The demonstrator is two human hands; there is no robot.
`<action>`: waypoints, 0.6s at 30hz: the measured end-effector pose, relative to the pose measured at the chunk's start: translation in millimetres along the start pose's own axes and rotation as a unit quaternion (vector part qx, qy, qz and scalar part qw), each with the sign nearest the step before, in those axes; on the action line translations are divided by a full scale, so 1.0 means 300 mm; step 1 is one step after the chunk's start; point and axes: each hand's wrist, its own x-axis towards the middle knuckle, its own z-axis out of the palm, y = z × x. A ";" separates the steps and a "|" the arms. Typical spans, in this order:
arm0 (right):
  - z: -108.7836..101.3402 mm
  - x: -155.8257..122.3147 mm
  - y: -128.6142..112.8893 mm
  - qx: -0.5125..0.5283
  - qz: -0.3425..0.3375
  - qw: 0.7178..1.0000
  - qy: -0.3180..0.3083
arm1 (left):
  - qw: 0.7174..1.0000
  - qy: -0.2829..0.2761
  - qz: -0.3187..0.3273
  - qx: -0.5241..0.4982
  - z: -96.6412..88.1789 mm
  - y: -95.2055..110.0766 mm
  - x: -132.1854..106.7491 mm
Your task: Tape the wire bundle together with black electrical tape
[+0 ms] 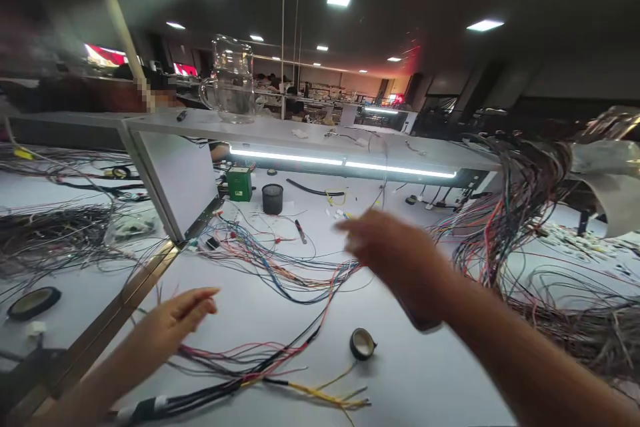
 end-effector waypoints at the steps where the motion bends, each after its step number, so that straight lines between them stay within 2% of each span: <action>1: 0.066 -0.037 -0.065 0.033 -0.076 0.994 -0.067 | 0.996 -0.049 0.012 -0.069 0.047 0.046 -0.040; 2: 0.129 -0.070 -0.127 0.065 -0.134 0.984 -0.103 | 0.988 -0.083 0.032 -0.125 0.093 0.086 -0.077; 4: 0.241 -0.120 -0.237 0.158 -0.156 0.961 -0.164 | 0.974 -0.126 0.064 -0.178 0.170 0.147 -0.135; 5: 0.286 -0.138 -0.282 0.198 -0.163 0.949 -0.186 | 0.974 -0.116 0.074 -0.179 0.199 0.166 -0.153; 7: 0.349 -0.157 -0.350 0.253 -0.155 0.934 -0.200 | 0.982 -0.048 0.103 -0.149 0.236 0.186 -0.169; 9: 0.387 -0.164 -0.388 0.284 -0.141 0.928 -0.196 | 0.985 0.014 0.130 -0.109 0.246 0.189 -0.165; 10: 0.402 -0.166 -0.396 0.293 -0.138 0.926 -0.194 | 0.986 0.024 0.138 -0.093 0.244 0.186 -0.160; 12: 0.435 -0.174 -0.386 0.287 -0.144 0.928 -0.187 | 0.988 0.025 0.136 -0.072 0.230 0.178 -0.154; 14: 0.479 -0.189 -0.336 0.237 -0.144 0.944 -0.177 | 0.992 0.038 0.091 -0.083 0.205 0.165 -0.161; 16: 0.526 -0.207 -0.243 0.155 -0.128 0.964 -0.173 | 0.984 0.047 0.005 -0.170 0.168 0.142 -0.183; 18: 0.561 -0.218 -0.119 0.079 -0.121 0.976 -0.165 | 0.949 0.038 -0.075 -0.304 0.115 0.107 -0.222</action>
